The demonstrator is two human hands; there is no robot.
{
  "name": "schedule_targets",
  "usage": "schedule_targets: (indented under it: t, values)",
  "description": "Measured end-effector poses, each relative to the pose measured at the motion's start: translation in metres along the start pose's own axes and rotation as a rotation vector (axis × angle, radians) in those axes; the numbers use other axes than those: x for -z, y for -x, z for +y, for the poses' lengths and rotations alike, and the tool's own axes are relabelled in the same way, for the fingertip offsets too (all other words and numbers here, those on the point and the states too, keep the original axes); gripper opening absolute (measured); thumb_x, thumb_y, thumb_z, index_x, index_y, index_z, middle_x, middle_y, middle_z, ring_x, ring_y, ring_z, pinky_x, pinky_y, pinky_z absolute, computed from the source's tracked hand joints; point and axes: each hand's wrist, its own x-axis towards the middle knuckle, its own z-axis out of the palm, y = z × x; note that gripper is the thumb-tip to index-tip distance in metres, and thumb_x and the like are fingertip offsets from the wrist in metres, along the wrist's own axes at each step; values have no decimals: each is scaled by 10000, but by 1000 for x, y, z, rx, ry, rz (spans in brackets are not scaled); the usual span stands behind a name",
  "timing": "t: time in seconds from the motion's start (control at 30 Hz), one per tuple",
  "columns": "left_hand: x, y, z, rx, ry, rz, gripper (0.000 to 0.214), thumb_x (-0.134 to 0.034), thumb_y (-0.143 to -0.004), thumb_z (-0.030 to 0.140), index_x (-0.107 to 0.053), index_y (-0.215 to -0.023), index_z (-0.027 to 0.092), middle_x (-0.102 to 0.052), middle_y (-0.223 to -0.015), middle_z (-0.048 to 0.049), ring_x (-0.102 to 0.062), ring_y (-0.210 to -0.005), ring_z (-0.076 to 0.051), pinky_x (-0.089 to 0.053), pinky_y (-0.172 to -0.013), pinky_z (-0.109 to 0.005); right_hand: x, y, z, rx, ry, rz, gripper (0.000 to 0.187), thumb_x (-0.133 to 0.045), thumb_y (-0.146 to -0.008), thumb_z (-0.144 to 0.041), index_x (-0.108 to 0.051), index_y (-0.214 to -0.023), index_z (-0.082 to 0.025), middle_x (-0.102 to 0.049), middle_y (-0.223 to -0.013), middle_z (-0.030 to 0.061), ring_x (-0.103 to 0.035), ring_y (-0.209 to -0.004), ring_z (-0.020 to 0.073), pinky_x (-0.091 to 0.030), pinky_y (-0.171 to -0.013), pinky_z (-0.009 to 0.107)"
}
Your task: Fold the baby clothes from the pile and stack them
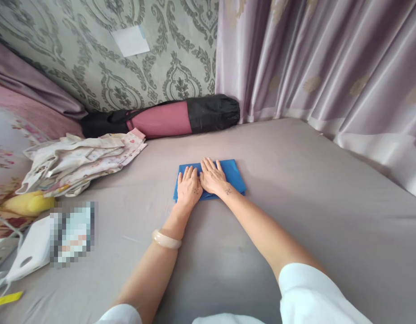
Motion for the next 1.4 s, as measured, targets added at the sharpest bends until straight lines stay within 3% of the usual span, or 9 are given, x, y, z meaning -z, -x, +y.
schedule_targets:
  t: [0.23,0.47,0.57,0.67,0.8,1.13,1.4]
  values:
    - [-5,1,-2,2,-39,-65,487,-265,-1009,261,-506,-1396,92,-450,-1505,-159,-352,-1441,-282,-266,-1183,-509,-13,0,0,-27,-6,-56,610,-185,-990,-294,-310,-1524,-26,-256,-1606,140,-190,-1496,246,-120,-1218,476]
    - [-2,2,-2,-23,-24,-44,481,-293,-981,206,-509,-1398,101,-455,-1503,-157,-352,-1442,-281,-254,-1189,-518,-1,-1,4,-38,-62,-98,620,-170,-995,-311,-297,-1528,-22,-252,-1608,136,-183,-1498,237,-133,-1219,459]
    - [-3,3,-1,-50,-13,2,479,-286,-985,212,-518,-1391,111,-473,-1491,-155,-359,-1438,-280,-235,-1194,-533,6,3,14,-87,-27,-22,615,-178,-995,-310,-310,-1522,-22,-269,-1601,144,-194,-1495,241,-119,-1219,463]
    - [-4,4,2,-94,-11,27,485,-281,-1004,286,-521,-1393,124,-476,-1490,-151,-351,-1442,-283,-217,-1197,-545,7,8,23,-129,26,22,605,-193,-994,-301,-345,-1504,-13,-299,-1587,159,-219,-1487,260,-113,-1216,474]
    - [-7,6,3,-153,-37,-30,527,-296,-1007,392,-507,-1412,127,-443,-1513,-158,-333,-1449,-299,-214,-1195,-550,0,12,28,-142,43,-4,607,-208,-992,-300,-333,-1506,-4,-312,-1582,166,-238,-1479,270,-134,-1211,471]
    - [-12,6,0,-171,-73,-56,538,-311,-1003,434,-500,-1422,154,-417,-1530,-162,-338,-1446,-305,-222,-1184,-562,3,10,31,-162,-14,-48,615,-188,-990,-306,-300,-1525,-24,-266,-1602,150,-199,-1494,243,-126,-1218,453]
    - [-4,10,3,-168,-56,-105,768,-289,-948,657,-455,-1453,103,-359,-1553,-199,-288,-1464,-338,-186,-1191,-572,12,17,48,-312,-12,3,637,-177,-988,-331,-302,-1517,-1,-245,-1605,168,-192,-1493,274,-135,-1216,473]
